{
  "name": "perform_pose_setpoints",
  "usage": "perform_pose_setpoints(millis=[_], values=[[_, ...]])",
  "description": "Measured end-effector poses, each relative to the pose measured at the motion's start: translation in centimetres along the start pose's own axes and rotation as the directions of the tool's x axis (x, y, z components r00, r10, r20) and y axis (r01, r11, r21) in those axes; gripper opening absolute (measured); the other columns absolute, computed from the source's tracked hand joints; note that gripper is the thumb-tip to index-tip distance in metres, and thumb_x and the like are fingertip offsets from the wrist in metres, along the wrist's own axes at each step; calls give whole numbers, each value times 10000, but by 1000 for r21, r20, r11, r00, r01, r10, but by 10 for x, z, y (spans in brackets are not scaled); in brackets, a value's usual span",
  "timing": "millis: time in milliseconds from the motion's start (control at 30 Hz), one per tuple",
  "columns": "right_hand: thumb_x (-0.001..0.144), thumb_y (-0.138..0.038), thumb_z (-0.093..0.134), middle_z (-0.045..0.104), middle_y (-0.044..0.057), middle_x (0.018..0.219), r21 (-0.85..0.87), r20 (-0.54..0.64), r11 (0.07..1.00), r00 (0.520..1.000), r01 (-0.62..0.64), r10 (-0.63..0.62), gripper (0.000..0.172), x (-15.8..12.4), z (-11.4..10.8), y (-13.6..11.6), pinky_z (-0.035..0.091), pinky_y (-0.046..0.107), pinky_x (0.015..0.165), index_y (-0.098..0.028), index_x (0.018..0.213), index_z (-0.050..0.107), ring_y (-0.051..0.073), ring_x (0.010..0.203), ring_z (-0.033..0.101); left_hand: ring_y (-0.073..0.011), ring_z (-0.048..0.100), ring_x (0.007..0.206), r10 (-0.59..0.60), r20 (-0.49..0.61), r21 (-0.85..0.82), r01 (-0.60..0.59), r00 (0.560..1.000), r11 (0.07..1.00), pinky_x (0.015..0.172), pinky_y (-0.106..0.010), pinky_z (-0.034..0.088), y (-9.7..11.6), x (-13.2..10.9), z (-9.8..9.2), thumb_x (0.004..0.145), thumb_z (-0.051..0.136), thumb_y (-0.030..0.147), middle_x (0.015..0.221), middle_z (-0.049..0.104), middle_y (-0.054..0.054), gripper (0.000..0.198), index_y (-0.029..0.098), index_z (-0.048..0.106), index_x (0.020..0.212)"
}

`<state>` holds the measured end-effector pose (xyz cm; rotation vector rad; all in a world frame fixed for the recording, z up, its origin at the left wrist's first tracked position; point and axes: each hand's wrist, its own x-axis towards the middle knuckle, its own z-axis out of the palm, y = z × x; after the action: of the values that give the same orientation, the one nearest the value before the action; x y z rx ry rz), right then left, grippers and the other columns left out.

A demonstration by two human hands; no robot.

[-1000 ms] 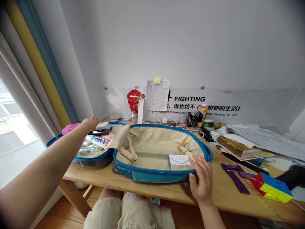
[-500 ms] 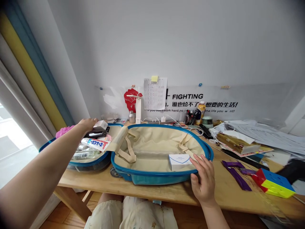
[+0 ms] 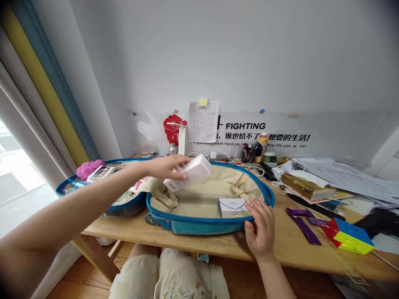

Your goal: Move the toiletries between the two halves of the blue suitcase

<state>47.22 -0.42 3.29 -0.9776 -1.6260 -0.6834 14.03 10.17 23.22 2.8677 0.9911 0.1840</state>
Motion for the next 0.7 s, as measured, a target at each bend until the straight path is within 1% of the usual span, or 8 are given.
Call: perform_pose_setpoints(millis=[67,100,167,233,333,500,600,700], values=[[981,-361,398,665,129,1236,-5,6,1000,1000,0,0,384,0,0,0,412,538,1068,-227,1273,608,316,1285,547,-243,565,1212,67,99,-13,-66,993,998,993,-318,440,28,13,22,872,622,479,1374,563,-126,680,185,409,1446],[981,-357,398,665,128,1236,-7,6,1000,1000,1,-1,381,0,0,0,413,535,1067,-226,1270,610,313,1282,549,-249,569,1211,70,145,-6,-70,987,998,999,-323,439,37,19,33,869,637,467,1369,565,-132,679,177,418,1442],[979,-353,398,667,127,1232,-9,3,1000,1000,8,-8,377,0,0,0,417,529,1063,-225,1261,614,308,1271,557,-252,581,1201,54,220,14,-58,974,998,1001,-322,442,47,27,52,867,652,446,1366,562,-142,674,159,430,1435],[976,-347,402,666,125,1232,-2,3,1000,1000,14,-14,376,-1,0,1,420,527,1061,-225,1264,611,307,1270,557,-248,594,1190,31,272,39,-43,962,998,992,-318,452,49,33,67,867,659,440,1373,556,-146,668,155,436,1428],[969,-328,420,661,125,1245,16,3,1000,1000,23,-24,376,-1,0,1,414,525,1068,-226,1282,602,309,1285,544,-254,615,1161,-17,309,104,-15,951,994,951,-325,481,42,37,81,845,682,451,1358,567,-143,666,173,460,1407],[970,-324,416,660,128,1241,3,7,1000,1000,22,-22,379,-1,0,1,420,531,1059,-229,1293,591,312,1284,543,-282,626,1148,-57,307,162,7,950,987,904,-353,512,34,40,94,825,684,486,1322,584,-161,662,177,488,1376],[970,-337,410,662,129,1233,4,9,1000,1000,22,-22,380,-1,0,2,434,534,1044,-227,1284,594,316,1276,548,-293,630,1144,-54,317,175,-3,947,985,901,-366,518,36,45,102,805,707,460,1294,602,-163,633,185,517,1342],[970,-341,417,664,131,1231,10,12,1000,1000,16,-16,375,-1,0,1,428,534,1048,-224,1275,600,319,1283,543,-315,625,1154,-61,330,191,-3,942,982,913,-383,515,38,49,108,786,737,436,1279,609,-187,621,159,542,1306]])
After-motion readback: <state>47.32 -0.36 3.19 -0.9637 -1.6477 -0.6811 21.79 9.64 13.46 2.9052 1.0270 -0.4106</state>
